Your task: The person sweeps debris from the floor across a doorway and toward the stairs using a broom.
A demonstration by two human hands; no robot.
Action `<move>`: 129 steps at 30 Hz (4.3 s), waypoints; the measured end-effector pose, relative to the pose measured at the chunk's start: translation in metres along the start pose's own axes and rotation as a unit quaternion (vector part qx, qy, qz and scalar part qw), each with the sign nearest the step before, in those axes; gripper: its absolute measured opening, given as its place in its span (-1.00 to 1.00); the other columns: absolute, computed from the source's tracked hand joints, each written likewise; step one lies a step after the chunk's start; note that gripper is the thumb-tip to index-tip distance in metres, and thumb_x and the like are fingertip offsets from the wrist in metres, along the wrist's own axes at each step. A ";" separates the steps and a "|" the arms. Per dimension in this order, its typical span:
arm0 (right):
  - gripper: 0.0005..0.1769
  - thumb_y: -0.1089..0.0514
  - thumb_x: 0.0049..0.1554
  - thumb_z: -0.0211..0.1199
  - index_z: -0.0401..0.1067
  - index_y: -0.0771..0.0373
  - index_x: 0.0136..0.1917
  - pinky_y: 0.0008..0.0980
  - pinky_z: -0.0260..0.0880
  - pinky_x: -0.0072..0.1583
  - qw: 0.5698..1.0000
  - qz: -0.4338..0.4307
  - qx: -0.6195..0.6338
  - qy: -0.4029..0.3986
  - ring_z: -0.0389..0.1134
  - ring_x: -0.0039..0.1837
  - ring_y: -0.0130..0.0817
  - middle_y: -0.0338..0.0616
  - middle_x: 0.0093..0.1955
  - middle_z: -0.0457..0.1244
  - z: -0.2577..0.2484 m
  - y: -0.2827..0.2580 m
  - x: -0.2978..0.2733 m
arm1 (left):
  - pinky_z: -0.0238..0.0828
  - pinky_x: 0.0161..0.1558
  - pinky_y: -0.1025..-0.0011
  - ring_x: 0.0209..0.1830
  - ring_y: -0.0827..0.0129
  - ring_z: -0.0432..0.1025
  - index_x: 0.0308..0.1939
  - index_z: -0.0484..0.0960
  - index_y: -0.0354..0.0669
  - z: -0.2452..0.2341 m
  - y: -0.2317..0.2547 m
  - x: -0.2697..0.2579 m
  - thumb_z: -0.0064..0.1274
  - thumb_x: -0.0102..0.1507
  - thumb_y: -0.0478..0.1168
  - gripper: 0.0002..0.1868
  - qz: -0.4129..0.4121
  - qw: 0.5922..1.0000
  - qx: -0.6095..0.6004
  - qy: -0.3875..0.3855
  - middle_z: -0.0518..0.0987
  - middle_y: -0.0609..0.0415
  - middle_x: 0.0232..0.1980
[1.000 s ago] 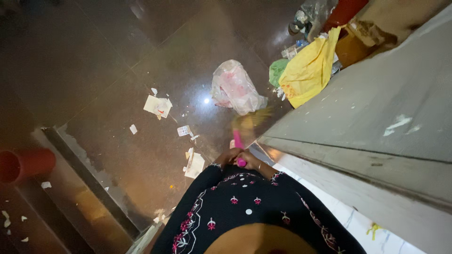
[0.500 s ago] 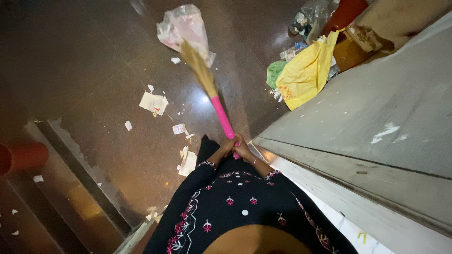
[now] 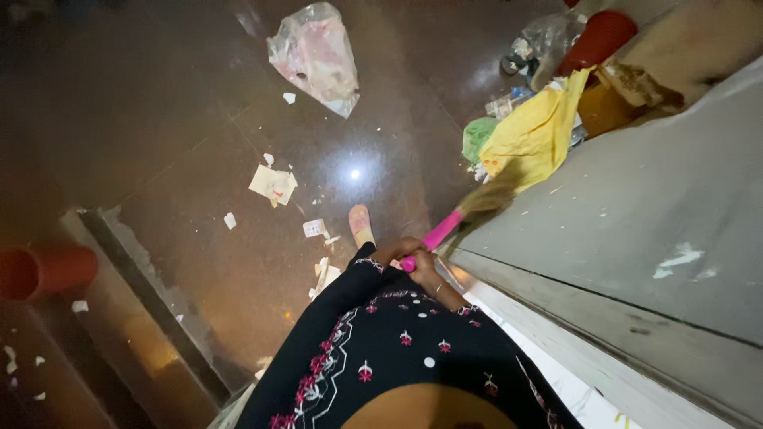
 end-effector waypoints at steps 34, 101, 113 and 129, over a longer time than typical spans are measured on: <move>-0.91 0.49 0.00 0.02 0.28 0.47 -0.18 -0.23 0.43 -0.39 0.990 -0.123 0.003 0.063 0.35 -0.41 -0.08 0.22 -0.33 0.31 0.104 -0.056 -0.011 | 0.10 -0.84 0.38 -0.85 0.43 0.21 -0.39 0.53 -0.11 -0.055 0.055 0.016 0.30 0.23 0.06 -0.62 -0.121 0.980 0.023 -0.158 0.39 0.17 -0.68; -0.70 0.47 0.01 0.07 0.25 0.30 0.04 -0.27 0.40 -0.37 0.987 -0.097 -0.123 0.049 0.34 -0.39 -0.19 0.02 -0.32 0.28 0.221 -0.217 0.139 | 0.34 -0.54 0.34 -0.61 0.35 0.40 -0.33 0.63 -0.14 -0.187 0.247 0.119 -0.01 0.32 0.19 -0.53 0.007 0.990 0.137 -0.024 0.54 0.04 -0.50; -0.81 0.32 0.07 0.10 0.43 0.51 -0.08 -0.36 0.51 -0.15 0.912 0.276 -0.237 -0.187 0.49 -0.11 -0.19 0.17 -0.06 0.38 0.240 -0.206 0.152 | 0.21 -0.71 0.36 -0.72 0.31 0.35 -0.37 0.60 -0.14 -0.202 0.210 0.123 -0.01 0.34 0.08 -0.61 -0.060 0.979 -0.194 0.030 0.50 0.00 -0.56; -0.31 0.49 -0.01 0.11 0.01 0.15 0.33 -0.31 0.36 -0.47 0.924 -0.046 -0.345 -0.160 0.31 -0.46 -0.27 0.00 -0.25 0.23 0.254 -0.299 0.174 | 0.36 -0.54 0.30 -0.60 0.36 0.44 -0.50 0.59 -0.26 -0.210 0.328 0.117 0.09 0.32 -0.03 -0.59 0.183 0.954 -0.050 0.231 0.56 -0.04 -0.51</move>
Point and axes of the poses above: each hand's wrist, its own x-axis towards the middle knuckle, its own z-axis out of the palm, y = z × x, the point moved 7 cm from there along x, towards the middle knuckle
